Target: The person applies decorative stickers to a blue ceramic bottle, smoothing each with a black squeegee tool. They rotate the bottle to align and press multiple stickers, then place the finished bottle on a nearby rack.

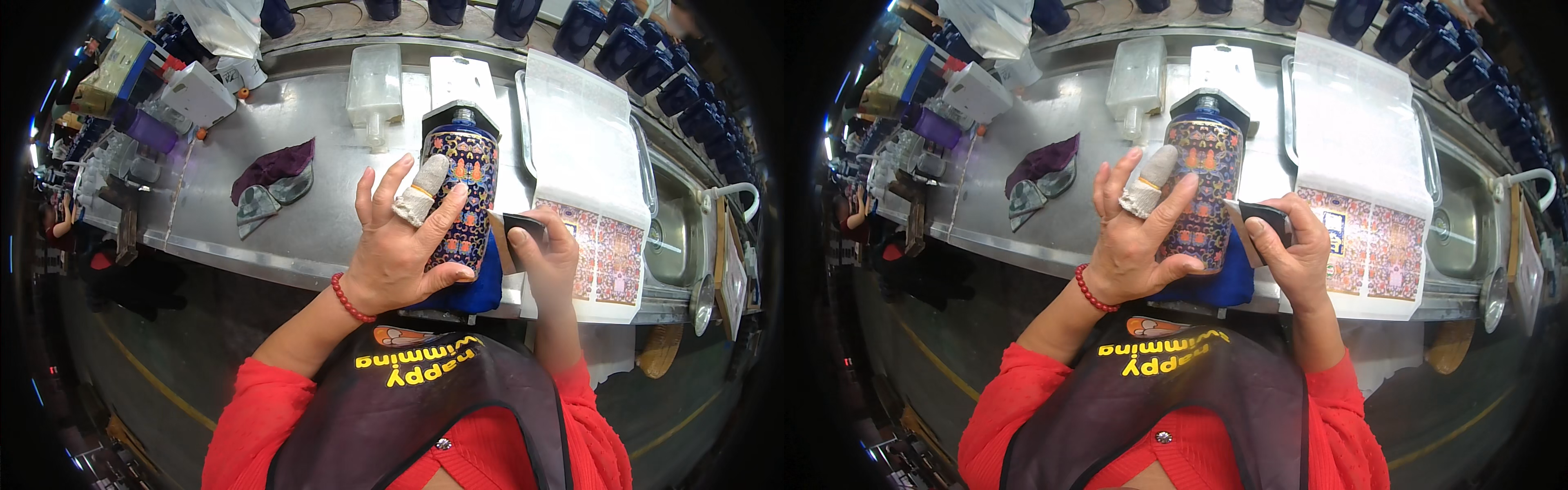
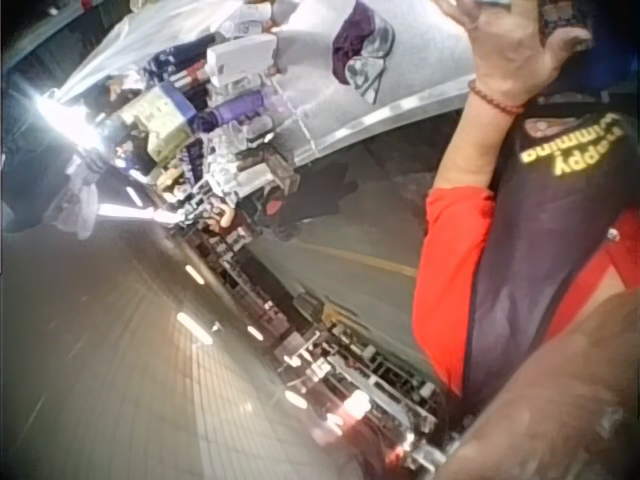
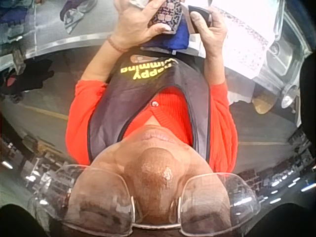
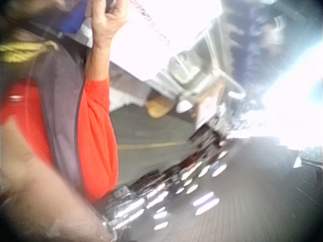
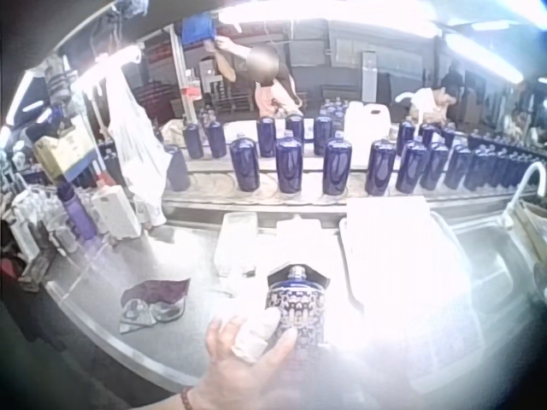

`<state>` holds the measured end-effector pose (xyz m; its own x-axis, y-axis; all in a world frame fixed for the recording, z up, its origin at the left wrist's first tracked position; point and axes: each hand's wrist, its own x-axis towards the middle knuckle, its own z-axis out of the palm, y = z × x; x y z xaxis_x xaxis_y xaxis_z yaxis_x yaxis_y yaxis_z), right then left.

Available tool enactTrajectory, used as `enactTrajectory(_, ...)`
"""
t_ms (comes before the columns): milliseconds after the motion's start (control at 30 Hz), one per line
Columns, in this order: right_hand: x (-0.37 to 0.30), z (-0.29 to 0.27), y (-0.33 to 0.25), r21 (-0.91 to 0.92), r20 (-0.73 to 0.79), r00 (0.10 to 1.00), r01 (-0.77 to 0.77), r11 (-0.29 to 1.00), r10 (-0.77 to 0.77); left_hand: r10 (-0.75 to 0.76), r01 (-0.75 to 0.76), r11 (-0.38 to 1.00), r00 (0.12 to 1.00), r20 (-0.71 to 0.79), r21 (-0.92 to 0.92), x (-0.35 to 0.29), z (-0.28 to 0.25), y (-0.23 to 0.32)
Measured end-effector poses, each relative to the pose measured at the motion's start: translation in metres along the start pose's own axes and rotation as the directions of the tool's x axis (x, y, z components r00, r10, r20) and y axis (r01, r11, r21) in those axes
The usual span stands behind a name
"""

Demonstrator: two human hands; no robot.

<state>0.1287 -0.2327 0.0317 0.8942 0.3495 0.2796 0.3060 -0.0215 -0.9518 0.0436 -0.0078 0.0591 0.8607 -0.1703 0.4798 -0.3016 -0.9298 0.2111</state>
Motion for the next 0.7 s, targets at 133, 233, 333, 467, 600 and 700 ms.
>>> enactTrajectory(133,-0.0003,-0.0006,0.0015,-0.016,0.000,1.000,0.006,1.000,-0.006,-0.044,0.043,0.991,0.999,-0.008,-0.127,-0.0016,0.0005,-0.0016)
enactTrajectory(233,0.0003,-0.0002,0.0021,-0.006,-0.012,1.000,0.008,1.000,-0.009,-0.043,0.042,0.994,0.999,-0.014,-0.101,-0.0025,0.0000,-0.0020)
enactTrajectory(333,0.0009,0.0002,0.0018,-0.012,0.001,1.000,0.018,1.000,-0.018,-0.034,0.033,0.998,0.999,0.000,-0.046,-0.0016,0.0014,0.0010)
enactTrajectory(467,0.0004,0.0005,0.0009,-0.029,0.005,1.000,0.017,0.999,-0.016,-0.023,0.023,0.997,1.000,0.006,-0.072,-0.0008,0.0009,0.0016)
enactTrajectory(600,-0.0004,0.0006,0.0008,0.009,-0.009,1.000,0.016,1.000,-0.016,-0.072,0.069,0.989,0.997,-0.023,-0.132,-0.0021,-0.0001,-0.0006)
enactTrajectory(700,-0.0008,0.0007,0.0016,0.008,-0.003,1.000,0.012,1.000,-0.012,-0.046,0.045,0.997,0.999,-0.008,-0.067,-0.0033,0.0018,0.0014)
